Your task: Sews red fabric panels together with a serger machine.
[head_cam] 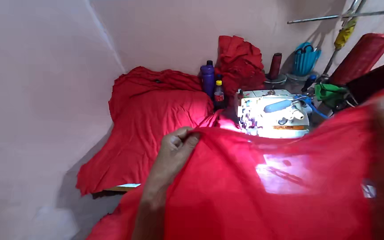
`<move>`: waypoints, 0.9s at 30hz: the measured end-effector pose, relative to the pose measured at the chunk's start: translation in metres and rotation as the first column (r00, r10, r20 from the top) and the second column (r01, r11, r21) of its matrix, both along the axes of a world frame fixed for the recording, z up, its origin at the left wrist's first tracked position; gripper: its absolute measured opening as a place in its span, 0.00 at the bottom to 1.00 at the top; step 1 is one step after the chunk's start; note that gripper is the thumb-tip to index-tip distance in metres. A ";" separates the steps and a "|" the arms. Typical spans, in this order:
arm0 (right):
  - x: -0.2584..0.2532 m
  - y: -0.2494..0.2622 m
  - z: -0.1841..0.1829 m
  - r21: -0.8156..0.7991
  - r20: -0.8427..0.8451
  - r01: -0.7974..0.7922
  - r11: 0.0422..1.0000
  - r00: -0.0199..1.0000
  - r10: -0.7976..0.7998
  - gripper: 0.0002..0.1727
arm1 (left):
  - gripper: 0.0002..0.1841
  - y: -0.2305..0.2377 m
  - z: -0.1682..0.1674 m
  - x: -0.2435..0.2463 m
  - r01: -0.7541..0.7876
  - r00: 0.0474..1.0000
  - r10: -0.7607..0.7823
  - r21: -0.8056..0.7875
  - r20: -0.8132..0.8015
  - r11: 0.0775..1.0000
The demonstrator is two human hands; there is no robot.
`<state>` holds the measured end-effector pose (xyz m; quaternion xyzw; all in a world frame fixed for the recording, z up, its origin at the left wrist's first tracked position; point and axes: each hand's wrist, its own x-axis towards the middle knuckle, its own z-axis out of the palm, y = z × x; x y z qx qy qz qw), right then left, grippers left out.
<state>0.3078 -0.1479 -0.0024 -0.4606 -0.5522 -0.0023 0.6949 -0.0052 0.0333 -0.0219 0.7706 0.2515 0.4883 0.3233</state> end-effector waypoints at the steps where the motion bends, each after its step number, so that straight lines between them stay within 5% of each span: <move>1: -0.032 0.019 -0.013 -0.115 -0.156 0.076 0.990 0.983 -0.093 0.03 | 0.06 0.014 -0.013 0.000 -0.168 0.972 0.172 0.039 -0.161 0.985; 3: -0.068 0.052 -0.044 -0.319 -0.401 -0.083 0.944 0.914 -0.056 0.06 | 0.13 0.029 -0.036 0.009 -0.347 0.850 0.366 0.118 -0.380 0.930; 5: -0.085 0.076 -0.070 -0.356 -0.566 -0.259 0.898 0.824 0.013 0.10 | 0.16 0.028 -0.052 0.027 -0.324 0.860 0.373 0.193 -0.348 0.926; 8: -0.101 0.091 -0.086 -0.261 -0.594 -0.304 0.916 0.799 0.096 0.10 | 0.19 0.014 -0.060 0.059 0.051 0.972 -0.043 0.028 -0.230 0.998; 10: -0.105 0.092 -0.086 -0.187 -0.539 -0.295 0.937 0.828 0.153 0.10 | 0.26 0.008 -0.057 0.073 0.296 0.923 -0.324 -0.156 -0.208 0.943; 13: -0.103 0.092 -0.085 -0.129 -0.475 -0.255 0.958 0.864 0.166 0.09 | 0.19 0.005 -0.059 0.090 0.420 0.906 -0.423 -0.156 0.013 0.894; 16: -0.101 0.089 -0.091 -0.157 -0.437 -0.239 0.958 0.887 0.149 0.05 | 0.08 0.007 -0.061 0.098 0.355 0.930 -0.346 -0.063 0.124 0.933; 22: -0.108 0.071 -0.128 -0.378 -0.431 -0.237 0.895 0.900 0.057 0.04 | 0.07 0.036 -0.049 0.106 -0.020 0.999 0.012 0.264 0.033 0.964; 27: -0.093 0.082 -0.151 -0.438 -0.388 -0.070 0.896 0.914 -0.118 0.16 | 0.05 0.074 -0.061 0.139 -0.130 0.978 0.176 0.339 -0.108 0.932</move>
